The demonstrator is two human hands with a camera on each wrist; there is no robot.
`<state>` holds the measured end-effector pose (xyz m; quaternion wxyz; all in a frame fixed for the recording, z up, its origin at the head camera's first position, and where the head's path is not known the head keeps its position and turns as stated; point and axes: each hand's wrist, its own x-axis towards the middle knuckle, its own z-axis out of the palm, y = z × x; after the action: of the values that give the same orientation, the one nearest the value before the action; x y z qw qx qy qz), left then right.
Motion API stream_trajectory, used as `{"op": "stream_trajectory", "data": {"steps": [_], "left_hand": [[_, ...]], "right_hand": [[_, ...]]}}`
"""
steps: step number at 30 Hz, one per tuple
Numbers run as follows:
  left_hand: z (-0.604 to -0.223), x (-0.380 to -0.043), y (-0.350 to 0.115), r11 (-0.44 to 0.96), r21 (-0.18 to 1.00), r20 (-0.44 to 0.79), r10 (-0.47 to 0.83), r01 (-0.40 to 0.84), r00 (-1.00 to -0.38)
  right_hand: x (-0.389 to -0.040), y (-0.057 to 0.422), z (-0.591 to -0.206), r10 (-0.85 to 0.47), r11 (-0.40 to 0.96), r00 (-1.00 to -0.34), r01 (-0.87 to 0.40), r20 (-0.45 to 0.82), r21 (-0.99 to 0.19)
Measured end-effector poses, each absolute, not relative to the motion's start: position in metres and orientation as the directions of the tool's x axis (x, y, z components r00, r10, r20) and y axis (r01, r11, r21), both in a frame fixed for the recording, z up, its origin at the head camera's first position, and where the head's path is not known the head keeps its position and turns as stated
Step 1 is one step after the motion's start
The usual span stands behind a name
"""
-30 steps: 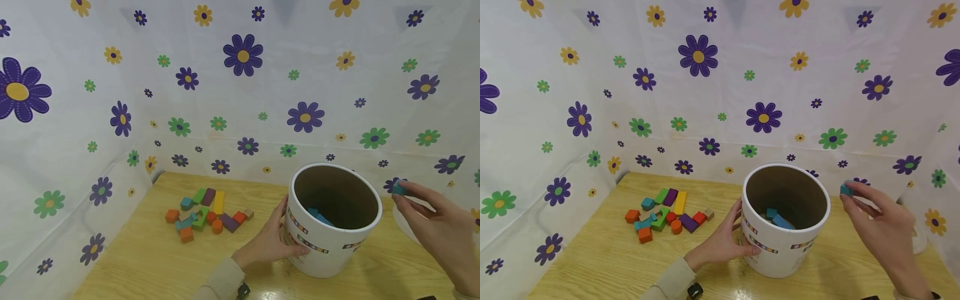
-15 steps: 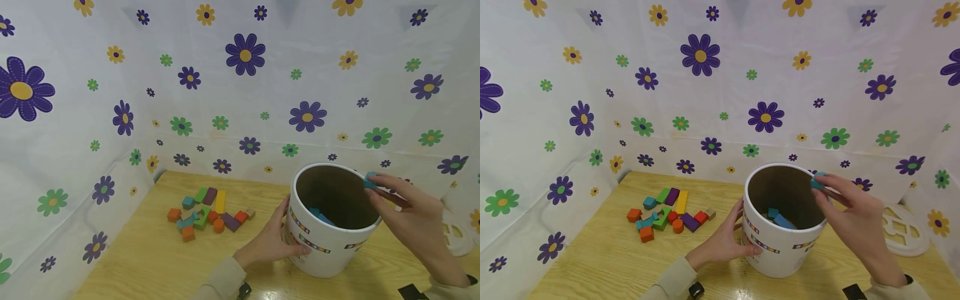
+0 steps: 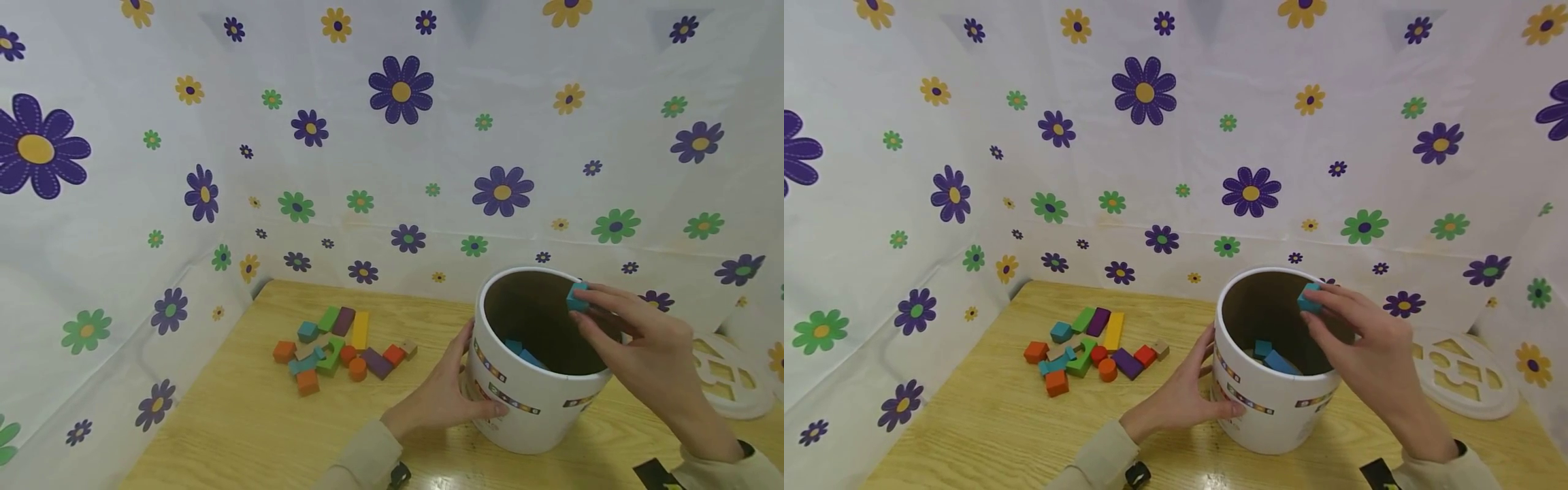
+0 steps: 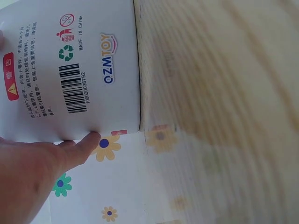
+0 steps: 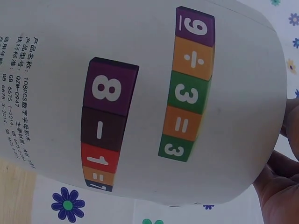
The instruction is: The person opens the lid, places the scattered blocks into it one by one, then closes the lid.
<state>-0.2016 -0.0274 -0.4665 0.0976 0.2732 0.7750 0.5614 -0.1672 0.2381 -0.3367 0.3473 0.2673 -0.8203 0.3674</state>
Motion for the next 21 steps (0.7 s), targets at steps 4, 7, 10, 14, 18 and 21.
{"op": "stream_trajectory", "data": {"steps": [4, 7, 10, 14, 18, 21], "left_hand": [[-0.467, -0.201, -0.027, 0.223, 0.923, 0.154, 0.533, 0.314, -0.832], [-0.467, -0.201, -0.027, 0.226, 0.922, 0.153, 0.531, 0.313, -0.833], [-0.466, -0.201, -0.027, 0.222, 0.924, 0.151, 0.533, 0.310, -0.832], [-0.466, -0.200, -0.026, 0.218, 0.927, 0.148, 0.532, 0.304, -0.834], [-0.466, -0.200, -0.026, 0.219, 0.929, 0.142, 0.530, 0.297, -0.836], [-0.466, -0.200, -0.027, 0.219, 0.931, 0.138, 0.530, 0.292, -0.837]], "right_hand": [[-0.168, 0.237, -0.337, -0.177, 0.610, -0.600, -0.689, 0.780, -0.392], [-0.168, 0.238, -0.337, -0.168, 0.632, -0.599, -0.675, 0.783, -0.380], [-0.168, 0.244, -0.337, -0.146, 0.652, -0.572, -0.669, 0.807, -0.357], [-0.168, 0.257, -0.338, -0.059, 0.637, -0.532, -0.672, 0.845, -0.378], [-0.165, 0.272, -0.344, 0.059, 0.602, -0.564, -0.638, 0.824, -0.480], [-0.160, 0.284, -0.356, 0.097, 0.580, -0.630, -0.593, 0.770, -0.558]]}}
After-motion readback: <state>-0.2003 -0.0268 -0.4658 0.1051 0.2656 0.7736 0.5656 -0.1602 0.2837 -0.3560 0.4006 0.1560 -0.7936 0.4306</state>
